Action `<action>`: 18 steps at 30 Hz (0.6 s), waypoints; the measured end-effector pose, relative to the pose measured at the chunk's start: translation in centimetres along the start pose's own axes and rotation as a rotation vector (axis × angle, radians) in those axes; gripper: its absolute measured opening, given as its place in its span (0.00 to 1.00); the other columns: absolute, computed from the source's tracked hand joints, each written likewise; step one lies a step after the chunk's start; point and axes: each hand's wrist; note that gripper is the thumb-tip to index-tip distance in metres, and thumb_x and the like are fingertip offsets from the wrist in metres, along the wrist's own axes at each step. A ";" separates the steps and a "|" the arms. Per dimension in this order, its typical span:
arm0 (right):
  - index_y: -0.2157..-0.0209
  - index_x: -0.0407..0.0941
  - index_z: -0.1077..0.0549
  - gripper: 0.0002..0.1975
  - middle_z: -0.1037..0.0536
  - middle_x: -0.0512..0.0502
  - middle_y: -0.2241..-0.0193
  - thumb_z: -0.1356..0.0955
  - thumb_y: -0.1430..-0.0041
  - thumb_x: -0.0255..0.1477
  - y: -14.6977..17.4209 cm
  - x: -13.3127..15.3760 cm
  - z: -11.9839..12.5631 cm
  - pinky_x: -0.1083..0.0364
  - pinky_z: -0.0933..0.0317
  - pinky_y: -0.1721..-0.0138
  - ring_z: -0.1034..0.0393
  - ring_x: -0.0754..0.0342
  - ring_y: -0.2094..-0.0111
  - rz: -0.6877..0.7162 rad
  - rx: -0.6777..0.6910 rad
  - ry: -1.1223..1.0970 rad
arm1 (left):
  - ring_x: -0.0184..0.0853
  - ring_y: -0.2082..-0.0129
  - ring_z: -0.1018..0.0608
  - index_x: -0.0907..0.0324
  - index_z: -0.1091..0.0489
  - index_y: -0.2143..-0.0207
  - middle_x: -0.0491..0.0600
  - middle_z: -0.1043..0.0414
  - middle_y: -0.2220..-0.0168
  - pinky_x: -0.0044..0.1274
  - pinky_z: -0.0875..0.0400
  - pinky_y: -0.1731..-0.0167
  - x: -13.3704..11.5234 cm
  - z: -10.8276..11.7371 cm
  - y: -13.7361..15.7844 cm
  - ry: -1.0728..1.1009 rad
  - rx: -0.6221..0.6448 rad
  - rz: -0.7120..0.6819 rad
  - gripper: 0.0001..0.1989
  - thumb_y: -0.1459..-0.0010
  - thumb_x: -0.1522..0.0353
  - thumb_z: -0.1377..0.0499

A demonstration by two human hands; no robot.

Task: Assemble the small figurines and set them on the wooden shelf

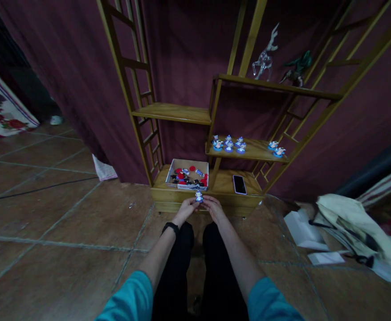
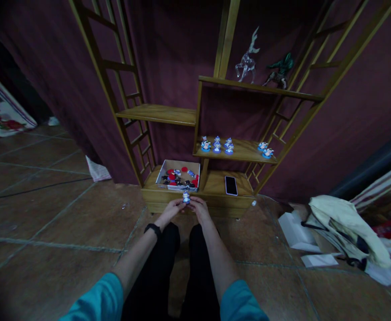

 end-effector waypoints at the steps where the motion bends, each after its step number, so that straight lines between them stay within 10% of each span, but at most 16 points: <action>1: 0.72 0.43 0.25 0.13 0.21 0.47 0.72 0.26 0.66 0.28 0.0 0.0 0.0 0.51 0.35 0.58 0.26 0.53 0.68 -0.002 0.006 0.001 | 0.32 0.69 0.25 0.63 0.27 0.62 0.51 0.24 0.68 0.22 0.33 0.71 0.0 0.1 0.0 0.024 0.015 0.014 0.17 0.53 0.63 0.39; 18: 0.70 0.44 0.25 0.16 0.21 0.47 0.72 0.25 0.65 0.33 0.5 0.6 -0.3 0.52 0.36 0.61 0.27 0.52 0.68 -0.013 0.057 0.047 | 0.34 0.66 0.22 0.65 0.27 0.62 0.56 0.24 0.66 0.25 0.30 0.62 -0.9 0.2 0.8 0.272 0.041 0.140 0.17 0.52 0.62 0.37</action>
Point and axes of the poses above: each hand's wrist, its own y-axis away from the middle knuckle, its own z-axis out of the back of the hand, x = y × z
